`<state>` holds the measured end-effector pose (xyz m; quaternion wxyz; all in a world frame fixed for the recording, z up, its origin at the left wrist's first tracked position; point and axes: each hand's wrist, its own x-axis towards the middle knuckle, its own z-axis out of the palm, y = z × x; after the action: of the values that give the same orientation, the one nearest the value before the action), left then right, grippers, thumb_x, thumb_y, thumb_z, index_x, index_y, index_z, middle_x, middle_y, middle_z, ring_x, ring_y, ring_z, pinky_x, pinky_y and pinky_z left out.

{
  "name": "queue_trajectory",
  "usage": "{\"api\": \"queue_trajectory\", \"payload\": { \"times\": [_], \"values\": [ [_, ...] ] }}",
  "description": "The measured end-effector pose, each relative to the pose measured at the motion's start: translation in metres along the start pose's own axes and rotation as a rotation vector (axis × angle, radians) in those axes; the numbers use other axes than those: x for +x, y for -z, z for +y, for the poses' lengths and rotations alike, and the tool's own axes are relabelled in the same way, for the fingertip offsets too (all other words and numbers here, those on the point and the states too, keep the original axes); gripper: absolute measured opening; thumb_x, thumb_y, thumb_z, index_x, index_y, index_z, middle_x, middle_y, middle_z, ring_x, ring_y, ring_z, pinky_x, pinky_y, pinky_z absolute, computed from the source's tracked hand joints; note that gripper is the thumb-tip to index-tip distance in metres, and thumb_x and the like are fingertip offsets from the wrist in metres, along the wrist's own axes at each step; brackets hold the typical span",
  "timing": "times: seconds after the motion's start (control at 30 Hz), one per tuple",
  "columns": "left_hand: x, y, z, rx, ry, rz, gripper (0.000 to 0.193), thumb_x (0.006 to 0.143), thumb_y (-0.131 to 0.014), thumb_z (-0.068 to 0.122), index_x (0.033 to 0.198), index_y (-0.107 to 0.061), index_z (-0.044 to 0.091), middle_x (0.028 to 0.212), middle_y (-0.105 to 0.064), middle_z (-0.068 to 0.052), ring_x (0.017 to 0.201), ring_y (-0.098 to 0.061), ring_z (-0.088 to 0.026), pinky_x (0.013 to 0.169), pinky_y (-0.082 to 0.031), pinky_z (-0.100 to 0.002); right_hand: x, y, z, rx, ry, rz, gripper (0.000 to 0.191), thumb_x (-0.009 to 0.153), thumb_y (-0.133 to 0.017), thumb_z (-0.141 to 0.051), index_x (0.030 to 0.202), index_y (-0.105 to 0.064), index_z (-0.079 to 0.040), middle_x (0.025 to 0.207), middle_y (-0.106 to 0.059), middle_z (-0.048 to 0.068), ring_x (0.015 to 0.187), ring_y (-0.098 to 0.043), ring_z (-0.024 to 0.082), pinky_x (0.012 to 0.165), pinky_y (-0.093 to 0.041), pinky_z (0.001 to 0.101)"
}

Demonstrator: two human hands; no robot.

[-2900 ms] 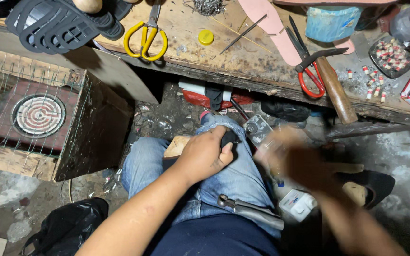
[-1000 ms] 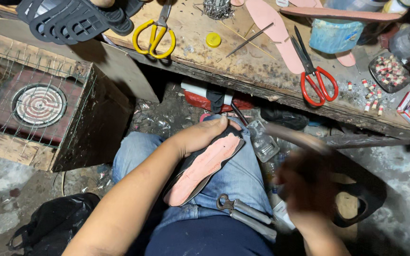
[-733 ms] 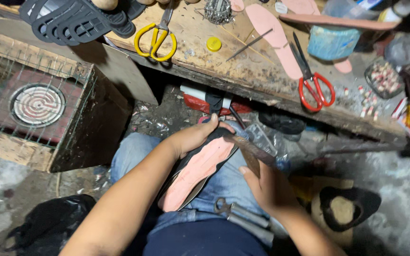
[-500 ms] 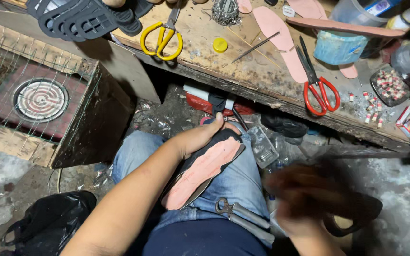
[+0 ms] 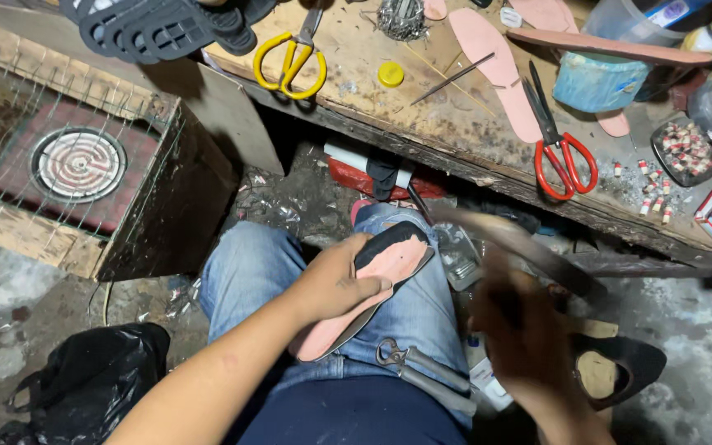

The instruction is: The person attaches a black upper to a pink insole on a wooden shoe last using pliers and a hammer. They repeatedly clamp the upper edge with pliers and tap it with a hammer to secure it around the last, then place the finished shoe on a nearby crate.

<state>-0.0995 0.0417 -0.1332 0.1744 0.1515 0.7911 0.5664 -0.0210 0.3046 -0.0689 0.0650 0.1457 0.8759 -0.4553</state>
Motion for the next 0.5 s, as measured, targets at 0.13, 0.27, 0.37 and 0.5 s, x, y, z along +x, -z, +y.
{"api": "queue_trajectory", "payload": {
  "times": [0.13,0.27,0.37,0.5],
  "values": [
    [0.004,0.004,0.000,0.011,0.057,0.013,0.051,0.076,-0.081,0.026,0.117,-0.064,0.001,0.100,-0.075,-0.017,0.094,-0.074,-0.027,0.084,-0.056,-0.037,0.005,-0.019,0.017,0.137,0.654,0.095,0.033,0.099,-0.065,-0.030,0.119,-0.051,-0.009,0.089,-0.073,0.017,0.077,-0.071,0.029,0.071,-0.058,0.0377],
    [0.003,0.006,-0.001,-0.037,0.008,0.021,0.052,0.076,-0.080,0.028,0.119,-0.065,0.002,0.105,-0.075,-0.017,0.099,-0.074,-0.030,0.087,-0.056,-0.037,0.004,-0.020,0.014,-0.476,0.294,-0.138,0.033,0.093,-0.070,-0.030,0.112,-0.063,-0.004,0.087,-0.072,0.023,0.082,-0.070,0.037,0.068,-0.055,0.0439],
    [-0.002,0.002,0.000,0.082,0.059,0.040,0.056,0.075,-0.081,0.031,0.121,-0.065,0.002,0.107,-0.074,-0.020,0.101,-0.072,-0.034,0.088,-0.055,-0.039,-0.010,-0.015,0.012,-0.067,0.270,-0.070,0.030,0.092,-0.066,-0.029,0.102,-0.062,-0.001,0.080,-0.070,0.023,0.073,-0.069,0.040,0.066,-0.057,0.0465],
    [-0.003,-0.001,-0.001,0.140,0.081,0.092,0.061,0.073,-0.080,0.033,0.126,-0.064,0.005,0.111,-0.073,-0.020,0.104,-0.070,-0.037,0.089,-0.054,-0.042,0.003,-0.033,0.013,-0.800,0.796,-0.103,0.020,0.100,-0.064,-0.026,0.089,-0.064,-0.010,0.077,-0.069,0.016,0.074,-0.069,0.036,0.079,-0.055,0.0510]
  ]
}}
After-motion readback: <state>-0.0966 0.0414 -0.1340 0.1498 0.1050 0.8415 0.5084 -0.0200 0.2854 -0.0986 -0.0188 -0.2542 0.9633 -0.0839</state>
